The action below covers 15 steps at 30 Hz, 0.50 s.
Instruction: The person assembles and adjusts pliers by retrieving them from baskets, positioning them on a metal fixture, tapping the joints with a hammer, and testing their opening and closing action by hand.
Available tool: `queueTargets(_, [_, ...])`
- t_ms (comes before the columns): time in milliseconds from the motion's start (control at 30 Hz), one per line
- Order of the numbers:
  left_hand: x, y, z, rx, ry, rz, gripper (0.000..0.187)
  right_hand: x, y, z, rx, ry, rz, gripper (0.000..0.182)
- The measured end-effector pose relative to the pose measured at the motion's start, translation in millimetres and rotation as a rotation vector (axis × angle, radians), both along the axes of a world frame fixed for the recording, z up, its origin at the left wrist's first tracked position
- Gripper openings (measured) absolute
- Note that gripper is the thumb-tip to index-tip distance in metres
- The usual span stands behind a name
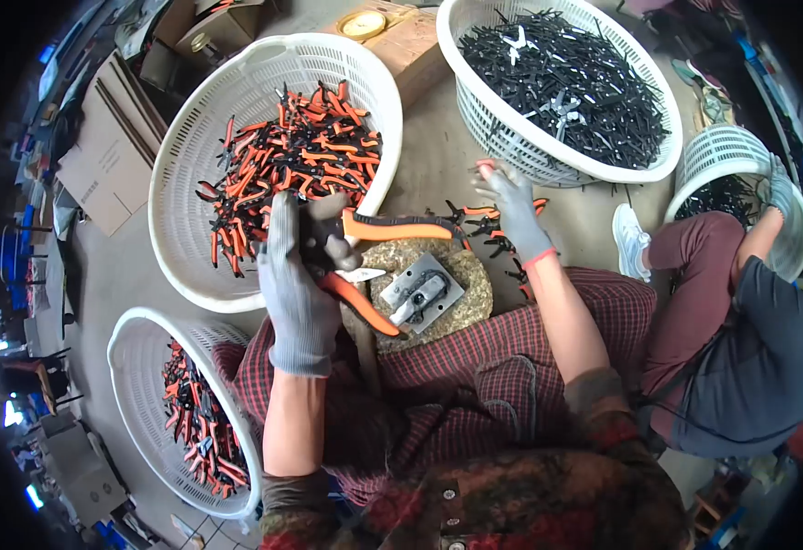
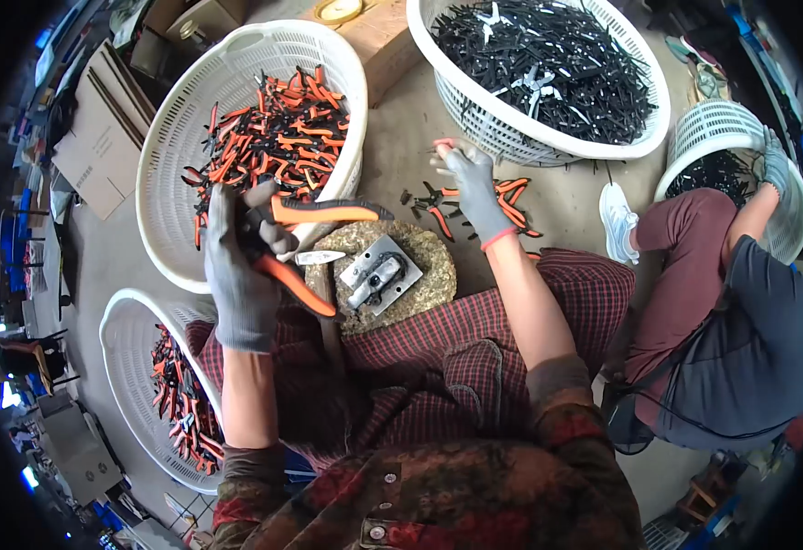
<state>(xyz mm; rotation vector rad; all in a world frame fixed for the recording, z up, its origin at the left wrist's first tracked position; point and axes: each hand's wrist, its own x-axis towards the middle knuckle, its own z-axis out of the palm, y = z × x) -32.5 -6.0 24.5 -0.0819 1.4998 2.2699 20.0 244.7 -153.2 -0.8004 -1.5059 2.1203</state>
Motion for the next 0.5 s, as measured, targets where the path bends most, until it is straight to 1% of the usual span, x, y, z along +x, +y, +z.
queueTargets(67, [-5, -1, -5, 0.11, -0.012, 0.001, 0.051, 37, -30, 79, 0.085, 0.15, -0.003, 0.021])
queueTargets(100, [-11, -4, -20, 0.195, -0.011, -0.028, 0.053, 61, -52, 107, 0.096, 0.235, 0.03, 0.018])
queueTargets(133, [-7, 0, -19, 0.274, -0.087, -0.015, 0.046, 81, -71, 128, 0.111, 0.316, 0.064, 0.016])
queueTargets(167, [0, 1, -15, 0.317, -0.131, -0.064, 0.046, 95, -90, 143, 0.187, 0.353, 0.153, 0.014])
queueTargets(200, [7, 2, -12, 0.356, -0.178, -0.12, 0.046, 103, -105, 152, 0.26, 0.385, 0.236, 0.013])
queueTargets(233, [12, 3, -13, 0.356, -0.167, -0.185, 0.045, 102, -111, 157, 0.514, 0.402, 0.275, 0.016])
queueTargets(267, [16, 3, -15, 0.38, -0.255, -0.253, 0.045, 101, -121, 168, 0.456, 0.334, 0.303, 0.017])
queueTargets(333, [36, 6, -6, 0.354, -0.318, -0.312, 0.044, 98, -121, 171, 0.535, 0.123, 0.154, 0.016])
queueTargets(367, [38, 9, -5, 0.344, -0.351, -0.347, 0.047, 96, -123, 172, 0.41, 0.178, 0.103, 0.015])
queueTargets(400, [37, 10, -9, 0.285, -0.332, -0.33, 0.047, 97, -128, 168, 0.371, 0.201, 0.093, 0.016])
queueTargets(467, [27, 2, -29, 0.259, -0.251, -0.386, 0.048, 102, -140, 157, 0.281, 0.236, 0.084, 0.017])
queueTargets(500, [29, 3, -26, 0.263, -0.272, -0.315, 0.048, 106, -148, 156, 0.259, 0.208, 0.143, 0.019])
